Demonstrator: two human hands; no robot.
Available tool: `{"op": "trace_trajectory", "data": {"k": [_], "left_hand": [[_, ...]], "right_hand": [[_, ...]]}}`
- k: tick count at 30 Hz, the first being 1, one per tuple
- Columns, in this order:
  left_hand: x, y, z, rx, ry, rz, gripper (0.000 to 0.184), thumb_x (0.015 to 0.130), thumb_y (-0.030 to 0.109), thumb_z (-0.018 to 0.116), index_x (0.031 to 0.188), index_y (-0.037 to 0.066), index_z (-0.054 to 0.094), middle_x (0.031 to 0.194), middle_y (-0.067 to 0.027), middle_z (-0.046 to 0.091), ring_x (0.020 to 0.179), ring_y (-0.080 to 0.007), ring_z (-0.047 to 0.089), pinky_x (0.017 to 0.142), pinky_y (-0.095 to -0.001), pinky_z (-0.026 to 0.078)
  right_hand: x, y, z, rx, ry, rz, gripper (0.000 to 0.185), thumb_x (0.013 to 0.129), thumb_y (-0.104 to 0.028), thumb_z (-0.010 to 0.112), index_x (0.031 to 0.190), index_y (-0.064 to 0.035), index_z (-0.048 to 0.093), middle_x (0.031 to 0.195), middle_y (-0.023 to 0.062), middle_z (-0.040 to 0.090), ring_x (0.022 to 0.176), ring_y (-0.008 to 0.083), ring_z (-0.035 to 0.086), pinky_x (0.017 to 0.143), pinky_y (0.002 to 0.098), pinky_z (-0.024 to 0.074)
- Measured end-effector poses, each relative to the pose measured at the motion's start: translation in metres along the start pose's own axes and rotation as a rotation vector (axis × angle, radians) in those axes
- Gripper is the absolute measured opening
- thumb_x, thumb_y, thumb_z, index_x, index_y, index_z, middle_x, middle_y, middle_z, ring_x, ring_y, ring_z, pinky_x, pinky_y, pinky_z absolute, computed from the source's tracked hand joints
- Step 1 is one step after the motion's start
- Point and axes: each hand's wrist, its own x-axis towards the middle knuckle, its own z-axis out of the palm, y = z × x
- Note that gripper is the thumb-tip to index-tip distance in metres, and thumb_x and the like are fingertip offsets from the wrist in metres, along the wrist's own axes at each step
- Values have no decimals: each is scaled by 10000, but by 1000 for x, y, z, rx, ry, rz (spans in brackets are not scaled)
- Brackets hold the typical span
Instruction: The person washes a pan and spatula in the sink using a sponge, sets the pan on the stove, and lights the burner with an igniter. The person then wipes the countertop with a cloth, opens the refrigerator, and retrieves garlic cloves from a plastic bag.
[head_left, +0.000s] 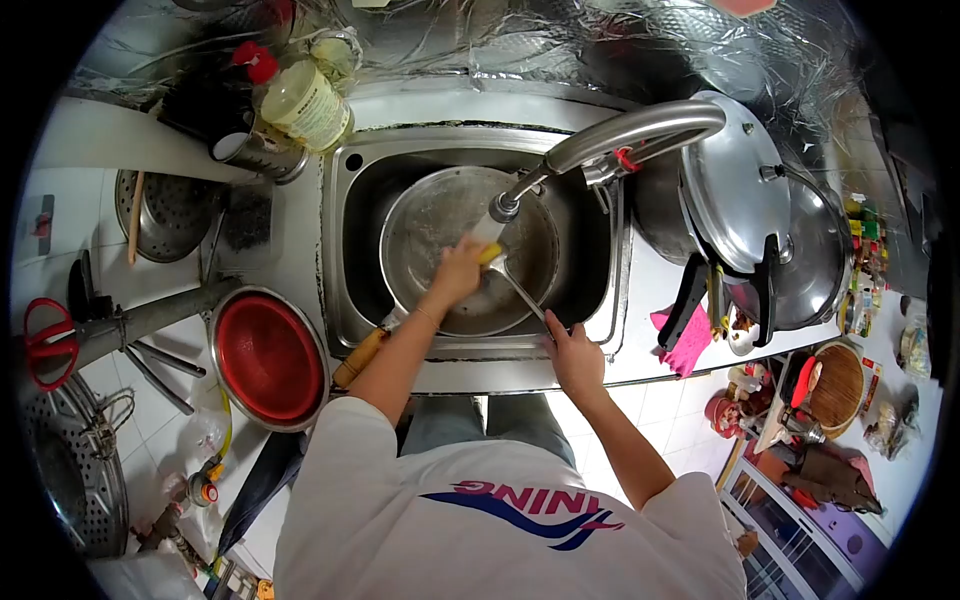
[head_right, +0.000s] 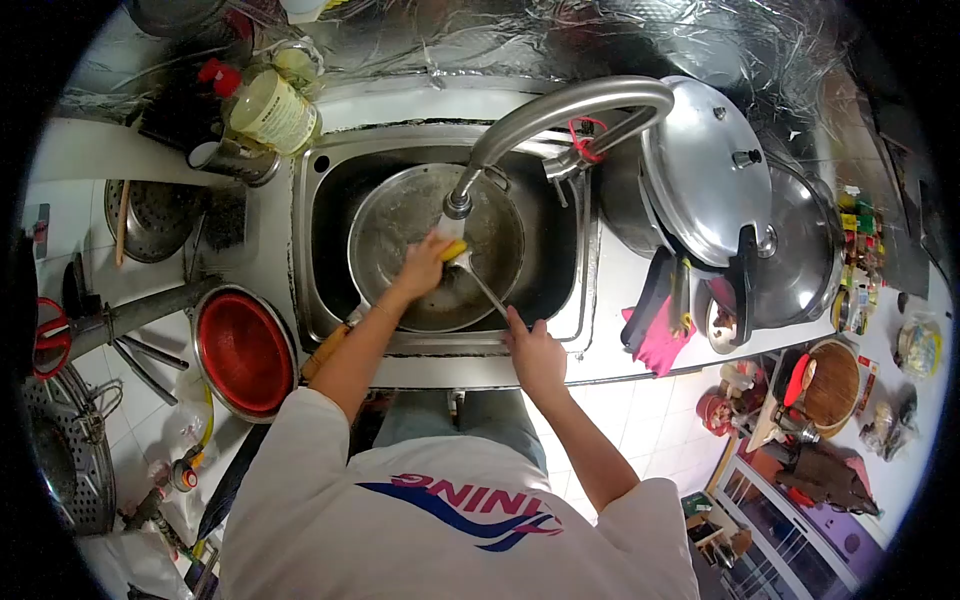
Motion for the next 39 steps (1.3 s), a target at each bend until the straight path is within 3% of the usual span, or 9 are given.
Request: {"op": "trace_trajectory", "data": {"k": [9,13,15,21,23,28,31,34,39], "left_hand": [[7,25,3,174,-173,-230,368,882,326,411,1178,148,538,1233,-79,509,1091,-365,426,889,-511,367],[-1,30,8,42,190,114,283,872,294,450,1063,137,585,1117,-101,559,994,-344,493,840,-508,394],[27,19,-10,378,-371,-150,341,870,295,454,1165,160,558,1181,-88,548,988,-339,488,852,-494,389],[-5,36,3,56,283,-15,312,900,278,372,1037,78,569,1058,-156,583,920,-341,539,864,-475,359],[8,15,-19,244,-122,-157,382,904,301,377,1164,74,540,1102,-169,576,940,-321,550,879,-487,351],[27,-18,-29,-730,-2,-725,435,899,417,430,1081,57,591,1008,-92,609,886,-224,575,761,-364,433],[27,-11,-34,-1337,24,-678,504,869,504,465,1140,87,549,998,-57,593,919,-201,541,789,-396,423],[34,24,-55,-1353,30,-1034,523,815,505,570,1157,112,525,1033,-78,575,992,-250,511,822,-478,404],[49,33,-34,-1578,144,-1064,566,722,381,726,1156,93,506,1100,-107,541,1026,-293,493,857,-547,372]], "right_hand": [[-10,14,32,71,104,-45,459,802,-207,584,1246,-255,484,697,128,523,497,286,559,426,393,465],[-13,16,32,69,96,-57,452,803,-207,580,1243,-251,483,727,135,538,524,292,572,445,394,479],[-16,18,36,83,120,-57,453,805,-201,575,1245,-249,478,747,138,536,545,293,576,452,396,482],[-16,25,41,70,111,-35,471,792,-194,596,1243,-265,481,828,154,570,578,291,595,466,394,493],[-15,30,43,115,243,-165,469,785,-192,607,1235,-262,493,763,128,546,533,282,572,448,387,484],[-25,28,31,115,218,-104,460,796,-144,610,1234,-248,515,747,103,553,541,269,578,486,363,492],[-28,35,33,96,233,-92,496,780,-179,622,1249,-275,494,731,102,548,506,262,566,437,372,475],[-32,38,29,117,264,-21,485,788,-180,619,1247,-279,498,696,87,522,489,253,547,439,363,470],[-42,34,4,73,229,87,429,810,-179,608,1224,-256,523,700,81,533,516,244,562,473,357,477]]}}
